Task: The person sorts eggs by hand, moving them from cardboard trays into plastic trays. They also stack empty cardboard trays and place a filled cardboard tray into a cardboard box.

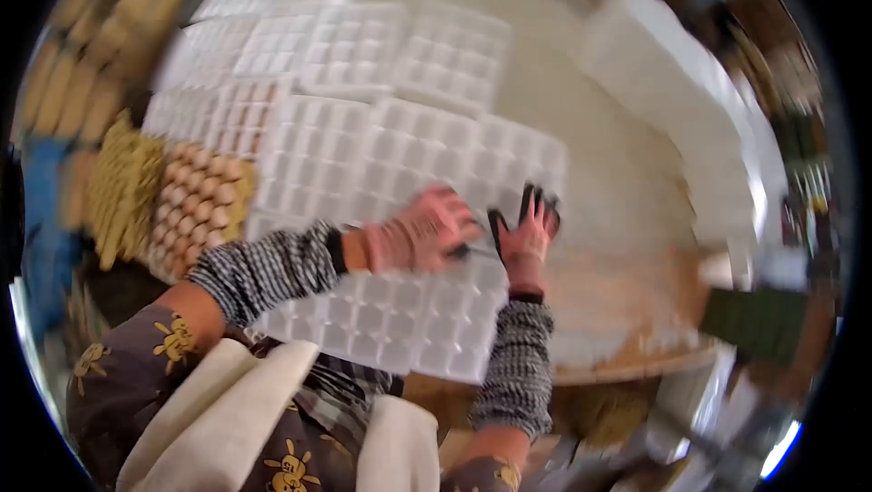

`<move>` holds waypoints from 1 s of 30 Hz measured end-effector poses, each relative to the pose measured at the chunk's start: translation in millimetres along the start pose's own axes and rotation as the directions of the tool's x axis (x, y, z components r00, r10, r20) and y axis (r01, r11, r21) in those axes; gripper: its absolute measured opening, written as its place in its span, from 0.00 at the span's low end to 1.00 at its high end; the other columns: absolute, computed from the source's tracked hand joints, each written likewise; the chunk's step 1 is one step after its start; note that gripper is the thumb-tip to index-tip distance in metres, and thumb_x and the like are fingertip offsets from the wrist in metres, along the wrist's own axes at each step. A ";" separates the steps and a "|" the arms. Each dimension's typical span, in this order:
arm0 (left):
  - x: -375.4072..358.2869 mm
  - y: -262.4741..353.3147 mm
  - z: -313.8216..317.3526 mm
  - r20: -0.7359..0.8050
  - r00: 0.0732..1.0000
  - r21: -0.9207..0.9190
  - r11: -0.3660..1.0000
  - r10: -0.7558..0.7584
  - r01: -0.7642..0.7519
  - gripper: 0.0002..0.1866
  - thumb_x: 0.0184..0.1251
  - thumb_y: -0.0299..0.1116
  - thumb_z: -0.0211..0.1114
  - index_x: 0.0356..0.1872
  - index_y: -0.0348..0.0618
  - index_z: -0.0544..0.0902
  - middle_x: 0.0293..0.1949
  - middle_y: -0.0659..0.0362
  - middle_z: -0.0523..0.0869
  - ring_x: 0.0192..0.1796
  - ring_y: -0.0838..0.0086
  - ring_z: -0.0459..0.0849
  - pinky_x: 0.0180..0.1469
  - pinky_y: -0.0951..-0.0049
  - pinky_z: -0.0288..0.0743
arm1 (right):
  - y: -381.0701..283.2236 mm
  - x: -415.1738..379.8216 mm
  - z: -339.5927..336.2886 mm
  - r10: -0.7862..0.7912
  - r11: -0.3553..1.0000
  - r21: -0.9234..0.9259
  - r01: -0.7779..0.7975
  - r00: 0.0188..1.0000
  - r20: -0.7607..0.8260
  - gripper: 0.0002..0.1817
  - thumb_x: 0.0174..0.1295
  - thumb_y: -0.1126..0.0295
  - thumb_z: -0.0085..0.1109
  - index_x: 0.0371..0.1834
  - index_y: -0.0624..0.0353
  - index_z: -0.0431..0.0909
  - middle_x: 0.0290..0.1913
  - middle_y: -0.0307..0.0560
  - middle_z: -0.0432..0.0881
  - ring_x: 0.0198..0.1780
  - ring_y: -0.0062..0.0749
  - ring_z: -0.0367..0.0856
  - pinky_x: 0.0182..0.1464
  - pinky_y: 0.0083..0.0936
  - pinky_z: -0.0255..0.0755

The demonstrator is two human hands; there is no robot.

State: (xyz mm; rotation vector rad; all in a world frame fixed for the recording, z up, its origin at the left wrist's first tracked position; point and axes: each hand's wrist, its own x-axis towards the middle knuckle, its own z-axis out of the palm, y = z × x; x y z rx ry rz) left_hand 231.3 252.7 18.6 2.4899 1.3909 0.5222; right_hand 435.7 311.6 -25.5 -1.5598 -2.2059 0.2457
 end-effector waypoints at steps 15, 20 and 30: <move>-431.6 -38.2 -212.8 -0.660 -0.002 0.252 -0.224 -0.752 0.941 0.45 0.41 0.46 0.77 0.64 0.43 0.70 0.61 0.51 0.72 0.62 0.54 0.71 0.64 0.49 0.64 | -133.1 -36.4 39.6 -0.021 0.724 0.674 -0.148 0.971 0.236 0.23 0.64 0.75 0.61 0.63 0.67 0.73 0.62 0.53 0.77 0.65 0.38 0.73 0.69 0.34 0.63; -532.2 -109.7 -236.5 -0.616 -0.023 0.254 -0.227 -0.788 0.940 0.42 0.46 0.49 0.76 0.66 0.55 0.72 0.62 0.53 0.72 0.67 0.53 0.67 0.69 0.43 0.56 | -290.2 -104.8 43.4 -0.329 0.368 0.876 -0.310 0.838 0.435 0.21 0.62 0.79 0.60 0.59 0.70 0.75 0.57 0.52 0.81 0.59 0.35 0.77 0.65 0.29 0.66; -526.2 -124.0 -326.9 -0.644 0.661 0.406 0.559 -0.385 0.722 0.22 0.44 0.34 0.77 0.46 0.55 0.86 0.55 0.53 0.78 0.59 0.55 0.74 0.62 0.54 0.69 | -453.7 -159.8 47.4 -0.193 0.321 0.845 -0.428 0.844 0.501 0.29 0.69 0.62 0.56 0.69 0.67 0.66 0.65 0.54 0.73 0.63 0.37 0.74 0.65 0.30 0.68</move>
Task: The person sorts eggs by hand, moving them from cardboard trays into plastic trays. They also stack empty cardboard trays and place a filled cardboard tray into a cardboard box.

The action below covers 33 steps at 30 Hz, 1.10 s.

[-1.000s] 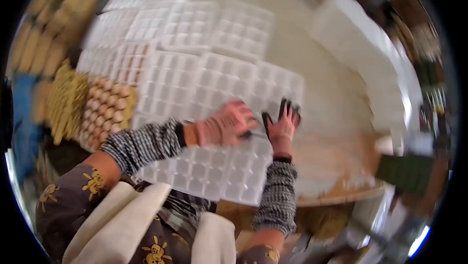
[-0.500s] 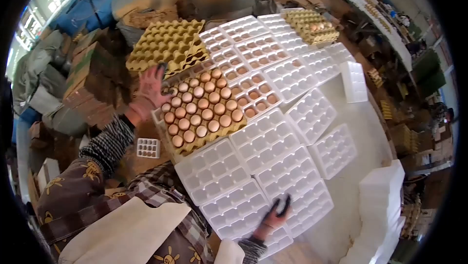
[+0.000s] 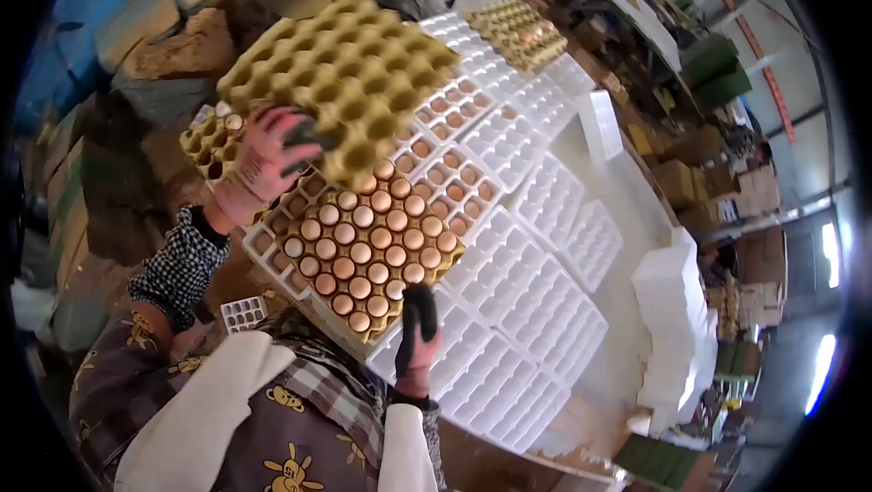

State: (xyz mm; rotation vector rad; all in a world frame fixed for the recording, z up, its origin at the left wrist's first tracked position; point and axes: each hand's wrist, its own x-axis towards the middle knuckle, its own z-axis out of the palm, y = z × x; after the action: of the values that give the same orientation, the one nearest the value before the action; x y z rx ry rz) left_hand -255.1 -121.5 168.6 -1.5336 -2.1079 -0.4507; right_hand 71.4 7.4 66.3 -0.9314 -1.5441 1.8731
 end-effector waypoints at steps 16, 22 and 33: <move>-150.4 76.6 31.0 0.463 0.870 -0.485 0.773 -0.168 0.408 0.22 0.50 0.37 0.72 0.50 0.48 0.83 0.52 0.54 0.81 0.56 0.57 0.77 0.61 0.57 0.70 | 102.0 -76.9 -122.8 0.322 0.618 0.785 -0.041 0.924 -0.206 0.27 0.68 0.63 0.55 0.68 0.61 0.67 0.63 0.49 0.76 0.63 0.42 0.75 0.67 0.38 0.68; -147.2 22.0 66.7 0.570 0.809 -0.313 0.948 0.142 0.054 0.31 0.43 0.31 0.73 0.56 0.46 0.77 0.52 0.50 0.76 0.59 0.54 0.73 0.62 0.57 0.70 | 16.9 -54.0 94.7 0.025 0.886 -0.463 0.011 0.997 0.073 0.28 0.56 0.72 0.66 0.63 0.50 0.76 0.55 0.50 0.79 0.53 0.42 0.81 0.58 0.37 0.73; -91.5 -4.8 42.8 0.516 0.845 -0.701 0.637 0.142 0.321 0.22 0.51 0.32 0.72 0.51 0.45 0.80 0.48 0.51 0.80 0.42 0.56 0.84 0.49 0.67 0.79 | 44.8 -2.3 152.4 -0.093 0.616 -0.787 0.035 0.995 -0.029 0.22 0.44 0.59 0.73 0.45 0.48 0.82 0.45 0.45 0.79 0.49 0.43 0.79 0.51 0.38 0.72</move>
State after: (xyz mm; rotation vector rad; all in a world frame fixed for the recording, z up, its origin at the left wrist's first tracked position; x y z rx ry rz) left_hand -245.3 -172.2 81.6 -2.2278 -2.6003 -1.2310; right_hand -45.8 -96.4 39.0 -1.2458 -2.3799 1.0226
